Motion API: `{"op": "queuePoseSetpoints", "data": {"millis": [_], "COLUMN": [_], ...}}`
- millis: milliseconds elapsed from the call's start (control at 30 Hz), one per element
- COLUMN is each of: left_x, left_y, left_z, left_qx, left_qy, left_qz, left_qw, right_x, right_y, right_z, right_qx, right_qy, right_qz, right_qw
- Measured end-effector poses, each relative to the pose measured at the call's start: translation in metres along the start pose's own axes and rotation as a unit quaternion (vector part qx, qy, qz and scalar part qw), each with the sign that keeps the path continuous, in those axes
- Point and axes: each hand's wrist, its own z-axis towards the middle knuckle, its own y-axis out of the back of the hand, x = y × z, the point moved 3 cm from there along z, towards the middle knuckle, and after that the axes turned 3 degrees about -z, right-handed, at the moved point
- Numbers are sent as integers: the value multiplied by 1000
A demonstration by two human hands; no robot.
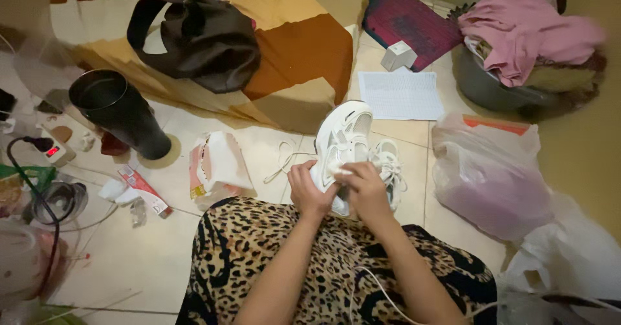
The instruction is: The person removes the laces from a pair of white sneakers, then re-laces both shoes by threading the laces through the eyelets and tying them. The shoes remain on the floor throughout the process.
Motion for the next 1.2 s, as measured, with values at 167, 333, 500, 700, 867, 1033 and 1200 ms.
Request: {"op": "queuePoseSetpoints", "data": {"millis": [167,333,500,700,867,1033,1200], "left_x": [14,23,36,56,72,75,67], "left_y": [-14,-15,-14,-40,-62,-61,-60], "left_z": [4,0,2,3,-3,-7,0], "left_qx": [10,5,-7,74,158,212,208], "left_qy": [15,6,39,169,345,387,341], "left_qz": [-74,-142,-202,-481,-671,-752,-817], "left_qw": [997,990,979,857,637,490,416], "right_x": [-23,-27,-1,-11,-19,3,19], "right_y": [27,34,17,43,49,17,6], "right_z": [21,54,36,46,89,74,42], "right_qx": [14,-80,1,-11,-93,-88,-36], "right_qy": [-138,-75,-11,-86,-23,41,18], "right_qz": [44,-39,-56,77,13,-67,-1], "right_qw": [989,993,998,993,995,993,999]}}
